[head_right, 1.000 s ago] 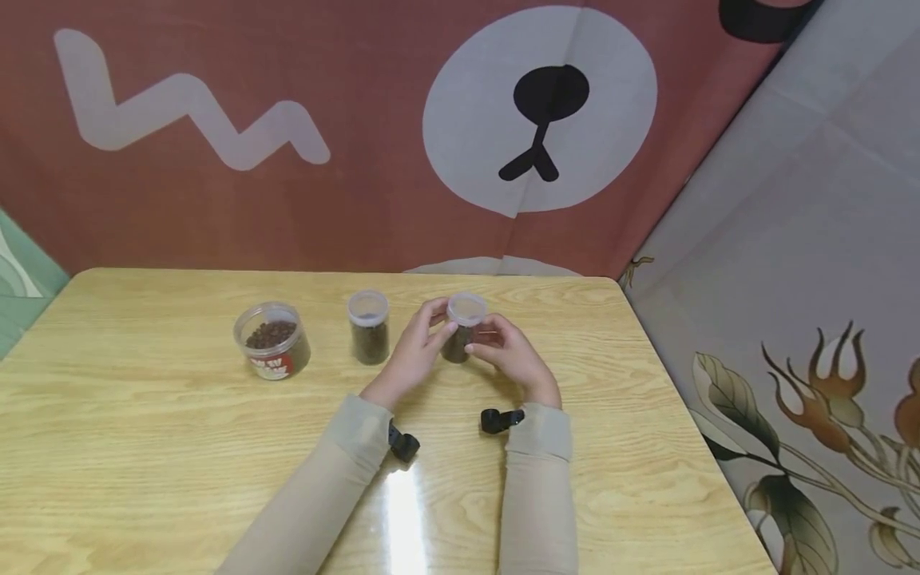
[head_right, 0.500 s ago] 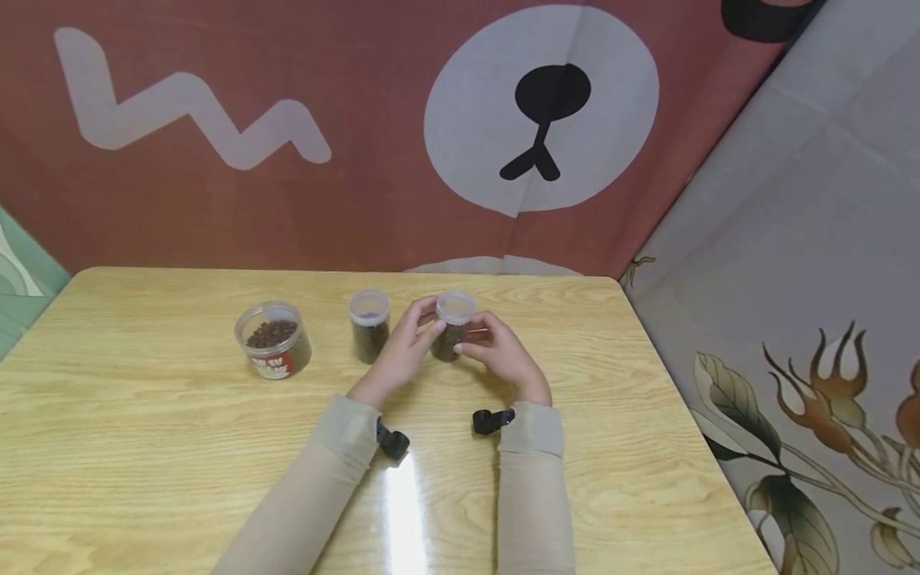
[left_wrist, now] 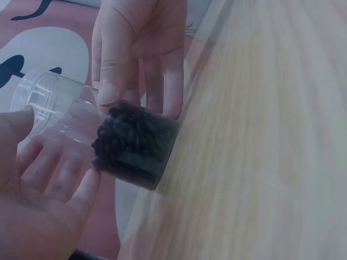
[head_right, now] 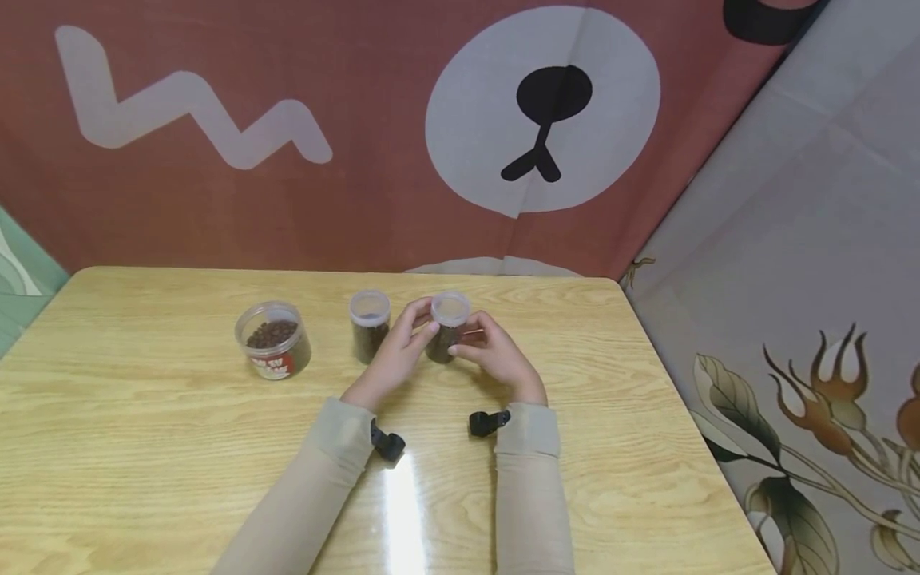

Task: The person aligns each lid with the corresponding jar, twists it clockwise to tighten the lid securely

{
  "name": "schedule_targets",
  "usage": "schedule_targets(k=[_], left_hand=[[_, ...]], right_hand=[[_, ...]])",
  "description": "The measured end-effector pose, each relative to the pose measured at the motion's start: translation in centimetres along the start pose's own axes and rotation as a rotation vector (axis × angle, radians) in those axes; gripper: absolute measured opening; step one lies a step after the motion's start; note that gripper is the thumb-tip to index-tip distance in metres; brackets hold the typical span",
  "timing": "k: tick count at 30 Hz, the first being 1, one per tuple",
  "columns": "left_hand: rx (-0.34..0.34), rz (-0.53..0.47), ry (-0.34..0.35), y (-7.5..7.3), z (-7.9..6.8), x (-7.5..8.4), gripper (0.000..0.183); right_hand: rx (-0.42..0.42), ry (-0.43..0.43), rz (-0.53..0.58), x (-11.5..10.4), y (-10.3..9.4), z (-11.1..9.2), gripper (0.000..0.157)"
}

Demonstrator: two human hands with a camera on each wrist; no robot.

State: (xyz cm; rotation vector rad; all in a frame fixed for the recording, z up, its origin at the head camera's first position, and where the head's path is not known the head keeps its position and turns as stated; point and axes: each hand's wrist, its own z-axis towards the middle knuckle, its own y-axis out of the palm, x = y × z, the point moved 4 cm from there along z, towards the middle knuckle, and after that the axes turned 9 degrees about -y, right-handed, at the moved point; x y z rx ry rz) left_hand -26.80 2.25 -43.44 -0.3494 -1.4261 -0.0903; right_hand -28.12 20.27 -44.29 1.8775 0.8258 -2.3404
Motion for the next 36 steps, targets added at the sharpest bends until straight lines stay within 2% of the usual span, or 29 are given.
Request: schedule_targets(k=[15, 24, 32, 36], left_hand=[[0.002, -0.018, -0.001, -0.2, -0.3, 0.1, 0.052], [0.001, -0.022, -0.006, -0.1, -0.4, 0.3, 0.050], [0.023, -0.008, 0.010, -0.1, -0.6, 0.9, 0.051], [0.073, 0.049, 0.019, -0.2, -0.7, 1.8, 0.052]], right_hand=[[-0.022, -0.010, 0.010, -0.1, 0.1, 0.1, 0.036], [-0.026, 0.025, 0.006, 0.1, 0.1, 0.1, 0.040], [-0.023, 0.043, 0.002, 0.0, 0.1, 0.2, 0.043], [-0.028, 0.042, -0.001, 0.0, 0.0, 0.0, 0.043]])
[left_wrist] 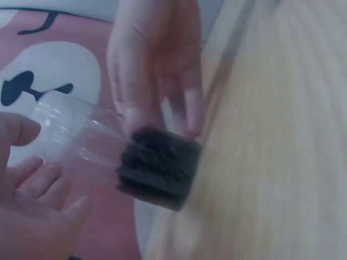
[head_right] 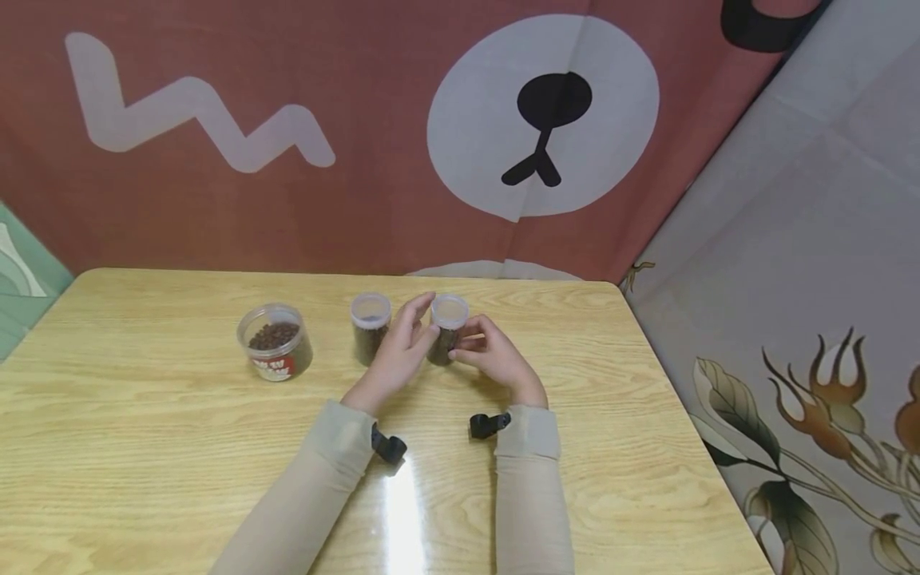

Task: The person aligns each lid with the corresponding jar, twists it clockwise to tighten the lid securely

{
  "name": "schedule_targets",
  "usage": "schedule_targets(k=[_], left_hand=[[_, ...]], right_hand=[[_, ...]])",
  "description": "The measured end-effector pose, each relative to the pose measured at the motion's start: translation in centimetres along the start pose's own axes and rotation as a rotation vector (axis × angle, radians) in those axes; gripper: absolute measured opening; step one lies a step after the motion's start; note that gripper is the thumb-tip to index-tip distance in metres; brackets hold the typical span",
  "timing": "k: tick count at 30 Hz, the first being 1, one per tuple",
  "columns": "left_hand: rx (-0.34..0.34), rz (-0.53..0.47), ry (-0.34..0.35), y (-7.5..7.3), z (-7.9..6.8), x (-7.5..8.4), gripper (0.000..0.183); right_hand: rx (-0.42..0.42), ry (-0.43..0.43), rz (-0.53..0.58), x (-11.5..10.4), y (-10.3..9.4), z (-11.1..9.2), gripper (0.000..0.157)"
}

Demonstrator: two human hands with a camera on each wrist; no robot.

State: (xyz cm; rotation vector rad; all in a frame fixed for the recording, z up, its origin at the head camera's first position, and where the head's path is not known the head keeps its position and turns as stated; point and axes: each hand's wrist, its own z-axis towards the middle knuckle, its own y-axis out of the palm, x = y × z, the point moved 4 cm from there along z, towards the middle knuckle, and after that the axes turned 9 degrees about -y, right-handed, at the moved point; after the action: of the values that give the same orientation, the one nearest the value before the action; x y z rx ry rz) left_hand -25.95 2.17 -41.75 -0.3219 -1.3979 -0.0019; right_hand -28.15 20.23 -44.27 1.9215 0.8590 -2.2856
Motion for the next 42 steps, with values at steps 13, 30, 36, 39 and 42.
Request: schedule_targets(k=[13, 30, 36, 39, 42], left_hand=[[0.000, 0.102, 0.120, -1.9, -0.4, 5.0, 0.049], [0.103, 0.734, 0.143, -14.5, -2.1, 4.4, 0.041], [0.188, 0.948, 0.167, -19.5, -3.1, 2.7, 0.038], [0.217, 0.997, 0.102, -21.7, -3.7, 1.5, 0.038], [0.232, 1.026, 0.013, -23.6, -4.0, -0.1, 0.039]], right_hand=[[-0.007, 0.012, -0.121, 0.0, -1.4, -0.4, 0.043], [0.060, 0.058, -0.448, 0.0, -5.1, -0.7, 0.057], [0.138, 0.084, -0.634, 0.6, -8.0, -0.6, 0.058], [0.134, 0.094, -0.734, 1.4, -9.0, -0.3, 0.055], [0.100, 0.133, -0.808, 2.2, -9.8, -0.2, 0.057]])
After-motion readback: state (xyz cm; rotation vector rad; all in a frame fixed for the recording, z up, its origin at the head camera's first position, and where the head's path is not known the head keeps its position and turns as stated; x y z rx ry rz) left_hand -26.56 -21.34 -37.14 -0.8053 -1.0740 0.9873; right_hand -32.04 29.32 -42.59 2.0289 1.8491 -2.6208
